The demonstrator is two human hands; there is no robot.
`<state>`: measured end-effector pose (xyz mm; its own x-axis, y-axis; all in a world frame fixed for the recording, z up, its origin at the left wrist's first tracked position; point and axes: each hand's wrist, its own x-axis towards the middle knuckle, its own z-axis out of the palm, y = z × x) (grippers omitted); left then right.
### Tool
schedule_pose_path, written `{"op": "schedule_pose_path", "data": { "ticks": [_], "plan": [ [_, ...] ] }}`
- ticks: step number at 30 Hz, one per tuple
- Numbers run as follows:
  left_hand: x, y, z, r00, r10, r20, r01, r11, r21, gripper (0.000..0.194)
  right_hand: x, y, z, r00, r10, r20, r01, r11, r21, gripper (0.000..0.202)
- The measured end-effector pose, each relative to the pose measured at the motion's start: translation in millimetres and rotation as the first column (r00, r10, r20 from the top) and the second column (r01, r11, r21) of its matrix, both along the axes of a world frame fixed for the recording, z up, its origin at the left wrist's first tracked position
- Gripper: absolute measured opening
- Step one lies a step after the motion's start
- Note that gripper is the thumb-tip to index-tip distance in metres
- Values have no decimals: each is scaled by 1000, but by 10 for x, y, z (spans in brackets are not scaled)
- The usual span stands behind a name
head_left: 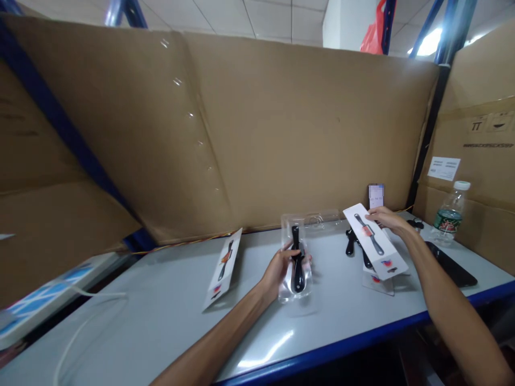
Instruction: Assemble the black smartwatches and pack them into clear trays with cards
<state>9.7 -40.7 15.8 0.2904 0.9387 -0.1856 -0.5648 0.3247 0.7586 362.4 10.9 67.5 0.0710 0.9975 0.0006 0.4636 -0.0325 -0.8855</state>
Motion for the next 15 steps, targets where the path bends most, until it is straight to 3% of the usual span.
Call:
{"op": "schedule_pose_path", "data": {
  "ticks": [5, 7, 10, 13, 15],
  "plan": [
    [19, -70, 27, 970, -214, -113, 217, 976, 12, 61, -464, 51, -199, 983, 174, 56, -171, 983, -62, 14],
    [36, -112, 38, 955, -264, -134, 269, 963, 18, 64, -595, 54, -251, 974, 166, 157, -157, 986, -63, 14],
    [34, -145, 57, 935, -325, -144, 329, 944, -2, 69, -724, 39, -262, 961, 57, 271, -97, 986, 136, 18],
    [-2, -155, 77, 895, -422, -147, 423, 906, -28, 72, -816, -17, -219, 981, 101, 163, -145, 948, 283, 26],
    [-29, -171, 89, 848, -500, -177, 501, 864, -46, 75, -872, -82, -190, 974, 218, 62, -226, 949, 221, 33]
  ]
}}
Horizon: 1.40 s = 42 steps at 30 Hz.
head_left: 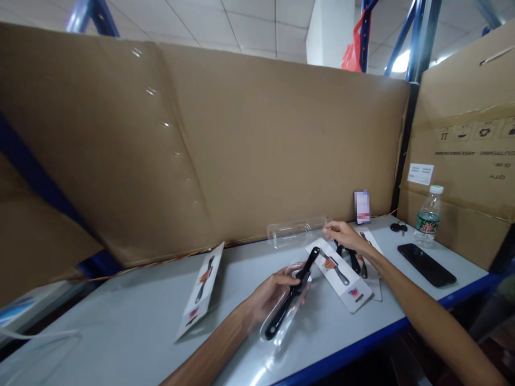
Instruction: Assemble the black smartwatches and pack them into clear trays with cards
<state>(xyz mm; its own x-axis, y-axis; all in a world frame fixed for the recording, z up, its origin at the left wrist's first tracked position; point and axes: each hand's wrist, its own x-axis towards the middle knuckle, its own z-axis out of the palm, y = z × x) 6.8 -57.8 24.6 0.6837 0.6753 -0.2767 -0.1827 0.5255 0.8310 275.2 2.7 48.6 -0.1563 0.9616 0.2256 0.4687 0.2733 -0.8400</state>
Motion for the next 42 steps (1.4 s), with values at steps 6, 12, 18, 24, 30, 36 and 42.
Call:
{"op": "schedule_pose_path", "data": {
  "ticks": [6, 12, 18, 24, 30, 36, 42],
  "plan": [
    [-15, -48, 104, 986, -169, -1, 169, 986, 18, 63, -72, -111, 21, 930, 308, -201, -364, 845, -391, 33],
    [-80, 58, 242, 962, 61, 267, -46, 997, -62, 70, -64, -59, 42, 912, 154, -381, -296, 889, -349, 35],
    [-94, 129, 179, 843, 389, 372, -382, 919, -95, 50, -180, -149, 46, 855, 11, -519, -179, 945, -275, 22],
    [-79, 202, 159, 633, 676, 377, -655, 728, -205, 46, -493, -261, -63, 800, -55, -598, -218, 901, -375, 27],
    [-69, 209, 101, 676, 641, 364, -637, 756, -148, 43, -875, -624, -127, 735, 186, -652, -502, 795, -340, 38],
    [-87, 286, -28, 692, 641, 332, -585, 767, -264, 54, -966, -810, -17, 869, 473, -142, -490, 792, -363, 42],
    [-205, 445, -55, 617, 693, 372, -633, 718, -288, 54, -642, -801, 140, 512, -277, 813, 75, 957, 279, 42]
  ]
}}
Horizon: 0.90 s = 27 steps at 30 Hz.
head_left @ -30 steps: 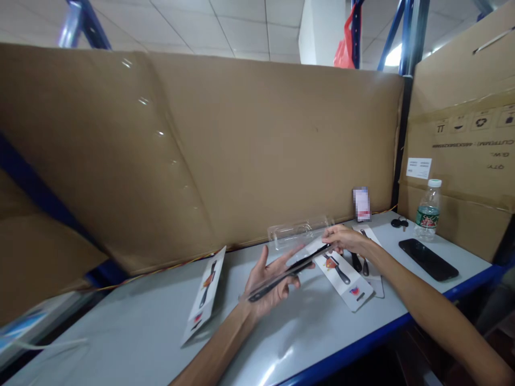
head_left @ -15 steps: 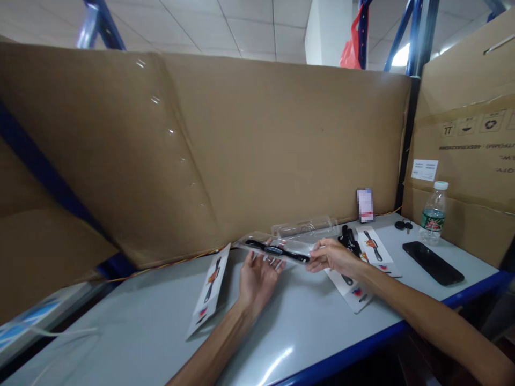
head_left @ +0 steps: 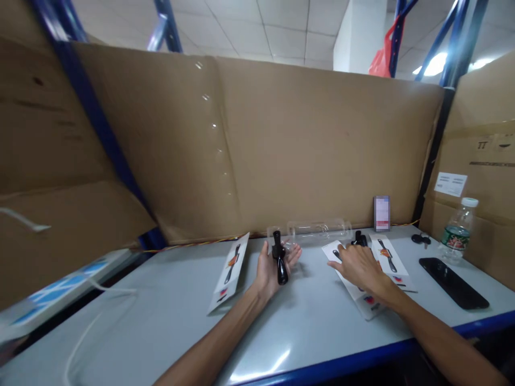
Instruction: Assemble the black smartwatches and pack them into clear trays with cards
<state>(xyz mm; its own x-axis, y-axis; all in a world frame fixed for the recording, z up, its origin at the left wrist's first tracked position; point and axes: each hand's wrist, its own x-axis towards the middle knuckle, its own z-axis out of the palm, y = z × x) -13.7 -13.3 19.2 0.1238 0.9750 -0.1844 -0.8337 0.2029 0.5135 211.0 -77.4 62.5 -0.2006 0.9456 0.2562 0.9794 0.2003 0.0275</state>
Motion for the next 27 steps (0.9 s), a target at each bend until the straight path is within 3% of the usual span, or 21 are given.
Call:
{"op": "schedule_pose_path", "data": {
  "ticks": [2, 6, 12, 15, 18, 22, 24, 27],
  "plan": [
    [-48, 46, 22, 999, 24, 25, -25, 1000, 18, 54, 38, -5, -27, 991, -49, 120, 59, 995, -78, 47],
    [-150, 132, 20, 995, 67, 78, -70, 997, 38, 56, -34, -57, -64, 984, -42, 176, 75, 980, -184, 40],
    [-231, 206, -3, 992, 116, 53, -117, 993, 17, 57, -78, -79, -33, 981, -25, 194, 69, 971, -227, 35],
    [-233, 215, 14, 987, 152, 51, -152, 988, 2, 56, -10, -117, 63, 989, -16, 150, 46, 978, -203, 37],
    [-234, 228, 13, 980, 192, 58, -191, 981, -20, 54, 54, -256, 243, 991, 136, -14, -136, 970, -203, 32],
    [-248, 256, -14, 975, 211, 69, -210, 977, -30, 54, 47, -506, 403, 871, 421, -252, -485, 817, -312, 29],
    [-254, 265, -22, 973, 220, 64, -219, 975, -28, 55, 8, -583, 387, 848, 463, -256, -527, 783, -329, 35],
    [-252, 266, -25, 973, 223, 53, -221, 975, -28, 56, -49, -605, 296, 870, 448, -207, -493, 808, -322, 41]
  ]
}}
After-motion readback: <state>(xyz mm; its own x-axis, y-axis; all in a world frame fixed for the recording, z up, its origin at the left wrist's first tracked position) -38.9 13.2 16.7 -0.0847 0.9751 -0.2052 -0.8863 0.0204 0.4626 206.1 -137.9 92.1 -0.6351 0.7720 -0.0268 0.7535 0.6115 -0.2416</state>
